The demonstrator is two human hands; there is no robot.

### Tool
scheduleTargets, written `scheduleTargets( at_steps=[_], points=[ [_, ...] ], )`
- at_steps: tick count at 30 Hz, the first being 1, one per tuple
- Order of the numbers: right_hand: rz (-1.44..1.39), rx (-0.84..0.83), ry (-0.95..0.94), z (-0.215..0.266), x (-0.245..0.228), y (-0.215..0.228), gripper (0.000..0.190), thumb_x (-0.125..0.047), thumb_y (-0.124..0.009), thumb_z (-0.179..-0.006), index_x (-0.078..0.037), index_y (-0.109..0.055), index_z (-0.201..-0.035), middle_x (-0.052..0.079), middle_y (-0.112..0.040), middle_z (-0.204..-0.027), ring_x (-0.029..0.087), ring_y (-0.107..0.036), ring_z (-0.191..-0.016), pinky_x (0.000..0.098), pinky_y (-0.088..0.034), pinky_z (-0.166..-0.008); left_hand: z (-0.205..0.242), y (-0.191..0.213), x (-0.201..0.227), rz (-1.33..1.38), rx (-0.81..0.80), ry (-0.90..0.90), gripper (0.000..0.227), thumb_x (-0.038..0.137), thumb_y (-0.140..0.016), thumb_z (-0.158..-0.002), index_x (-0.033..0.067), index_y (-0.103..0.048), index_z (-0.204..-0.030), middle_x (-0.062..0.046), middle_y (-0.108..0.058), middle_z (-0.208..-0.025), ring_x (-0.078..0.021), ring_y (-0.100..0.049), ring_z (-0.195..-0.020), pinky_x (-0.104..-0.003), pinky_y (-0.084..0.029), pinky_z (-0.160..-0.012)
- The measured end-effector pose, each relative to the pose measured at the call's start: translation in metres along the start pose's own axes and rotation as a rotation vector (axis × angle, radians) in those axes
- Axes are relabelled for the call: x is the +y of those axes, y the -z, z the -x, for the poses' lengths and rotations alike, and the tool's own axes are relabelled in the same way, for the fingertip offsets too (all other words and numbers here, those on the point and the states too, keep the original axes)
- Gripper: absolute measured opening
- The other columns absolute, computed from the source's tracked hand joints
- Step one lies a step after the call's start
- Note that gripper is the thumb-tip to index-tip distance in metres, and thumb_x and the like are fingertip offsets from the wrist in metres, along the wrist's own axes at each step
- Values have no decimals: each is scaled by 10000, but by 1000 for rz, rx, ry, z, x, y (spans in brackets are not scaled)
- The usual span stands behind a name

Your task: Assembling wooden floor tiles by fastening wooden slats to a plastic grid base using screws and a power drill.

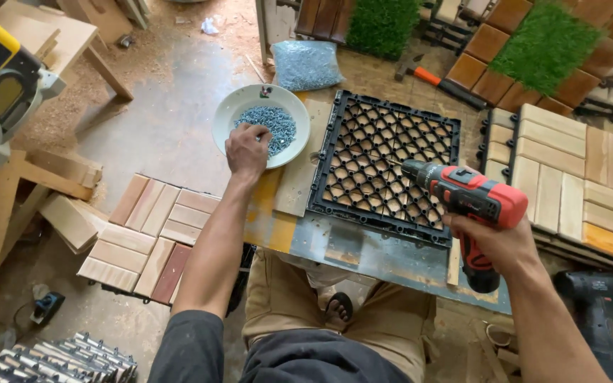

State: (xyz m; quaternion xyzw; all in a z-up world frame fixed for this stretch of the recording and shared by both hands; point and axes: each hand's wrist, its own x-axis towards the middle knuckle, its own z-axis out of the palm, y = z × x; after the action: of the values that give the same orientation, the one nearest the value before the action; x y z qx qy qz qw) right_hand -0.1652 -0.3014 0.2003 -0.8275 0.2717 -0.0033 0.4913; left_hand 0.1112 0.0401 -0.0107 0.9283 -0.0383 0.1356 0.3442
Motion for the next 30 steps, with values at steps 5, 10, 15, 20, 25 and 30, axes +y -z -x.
scheduleTargets(
  at_steps=[5, 10, 15, 20, 25, 30],
  points=[
    [-30, 20, -19, 7, -3, -6, 255, -32, -805, -801, -42, -692, -1029, 138, -680, -772, 249, -643, -703, 405, -571, -812, 11, 12, 31, 274, 13, 59, 219, 155, -593, -953, 108, -754, -1094, -122, -727, -1082, -296, -672, -1011, -441, -569, -891],
    [-172, -41, 198, 6, 13, -26, 125, 4, -772, -817, -7, -688, -909, 137, -667, -726, 236, -646, -620, 375, -597, -632, 55, 20, 125, 1031, -399, 540, 263, 128, -715, -928, 15, -733, -1165, -168, -746, -1144, -262, -733, -1034, -359, -630, -972],
    [-236, -57, 170, 13, 20, -37, 178, -27, -761, -847, -8, -694, -1011, 133, -683, -723, 228, -648, -608, 372, -603, -625, 96, -42, 153, 1793, -605, 846, 241, 204, -770, -897, -2, -719, -1012, -136, -765, -915, -193, -761, -824, -272, -658, -746],
    [-172, -37, 169, 14, 35, -33, 193, -49, -765, -843, -36, -703, -1025, 109, -689, -736, 212, -657, -639, 372, -612, -662, 106, -51, 166, 1799, -577, 977, 282, 254, -826, -825, 38, -701, -956, -123, -761, -871, -184, -754, -754, -265, -656, -669],
    [-108, -43, 247, 6, 49, -24, 308, -50, -767, -835, -40, -673, -1128, 100, -679, -742, 211, -662, -634, 380, -629, -633, 109, -47, 170, 1812, -572, 1024, 272, 221, -846, -799, 49, -692, -942, -114, -750, -840, -187, -746, -725, -279, -662, -659],
    [249, -111, 466, 3, 31, 1, 781, -143, -827, -760, -145, -571, -1498, 26, -730, -984, 137, -616, -752, 246, -499, -933, 98, -11, 169, 1465, -901, 847, 402, 245, -798, -851, -109, -726, -1029, -211, -766, -881, -215, -753, -677, -211, -637, -593]
  ],
)
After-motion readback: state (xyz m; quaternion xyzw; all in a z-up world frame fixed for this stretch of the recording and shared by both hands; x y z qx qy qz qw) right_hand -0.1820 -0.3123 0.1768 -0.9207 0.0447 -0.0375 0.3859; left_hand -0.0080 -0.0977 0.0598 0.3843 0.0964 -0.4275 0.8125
